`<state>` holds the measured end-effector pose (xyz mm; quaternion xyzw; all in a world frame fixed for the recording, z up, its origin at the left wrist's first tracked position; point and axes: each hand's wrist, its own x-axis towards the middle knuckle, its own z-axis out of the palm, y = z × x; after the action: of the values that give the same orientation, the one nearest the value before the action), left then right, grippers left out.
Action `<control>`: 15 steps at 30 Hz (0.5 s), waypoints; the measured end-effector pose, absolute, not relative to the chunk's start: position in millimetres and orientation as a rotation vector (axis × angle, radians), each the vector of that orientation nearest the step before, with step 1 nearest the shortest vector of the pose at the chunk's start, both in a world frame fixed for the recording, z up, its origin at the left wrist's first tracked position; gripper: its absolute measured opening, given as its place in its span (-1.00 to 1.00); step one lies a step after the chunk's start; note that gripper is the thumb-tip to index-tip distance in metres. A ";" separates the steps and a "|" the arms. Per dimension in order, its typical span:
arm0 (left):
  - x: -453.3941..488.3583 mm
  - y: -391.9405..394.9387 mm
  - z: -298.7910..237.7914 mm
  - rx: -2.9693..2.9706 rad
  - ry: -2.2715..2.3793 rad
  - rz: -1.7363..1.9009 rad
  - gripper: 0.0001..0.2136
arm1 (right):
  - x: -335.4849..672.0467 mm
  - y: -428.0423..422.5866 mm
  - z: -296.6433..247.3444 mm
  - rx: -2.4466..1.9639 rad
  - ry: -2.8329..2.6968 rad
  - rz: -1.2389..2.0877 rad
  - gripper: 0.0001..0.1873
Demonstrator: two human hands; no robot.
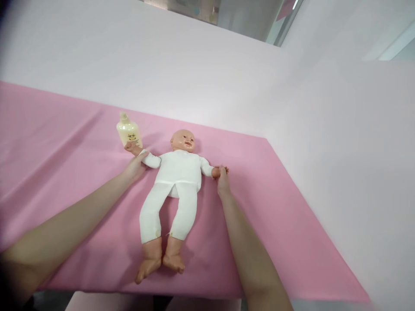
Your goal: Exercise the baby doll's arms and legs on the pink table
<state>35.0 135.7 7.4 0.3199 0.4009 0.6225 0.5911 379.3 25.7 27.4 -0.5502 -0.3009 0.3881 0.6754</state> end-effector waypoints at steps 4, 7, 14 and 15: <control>35.0 135.2 7.6 0.754 0.929 1.448 -0.58 | 379.2 26.0 27.4 -1.241 -0.679 0.874 -0.45; 34.9 135.3 7.8 0.752 0.932 1.444 -0.59 | 379.3 27.0 27.0 -1.240 -0.676 0.871 -0.45; 34.3 136.2 6.8 0.747 0.930 1.434 -0.63 | 379.9 26.8 26.1 -1.237 -0.680 0.869 -0.45; 34.3 136.2 6.7 0.752 0.929 1.434 -0.63 | 379.9 26.6 26.1 -1.237 -0.682 0.868 -0.45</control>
<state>34.3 136.2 6.7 0.3236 0.3998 0.6175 0.5951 379.9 26.6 26.1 -0.5502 -0.3032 0.3861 0.6755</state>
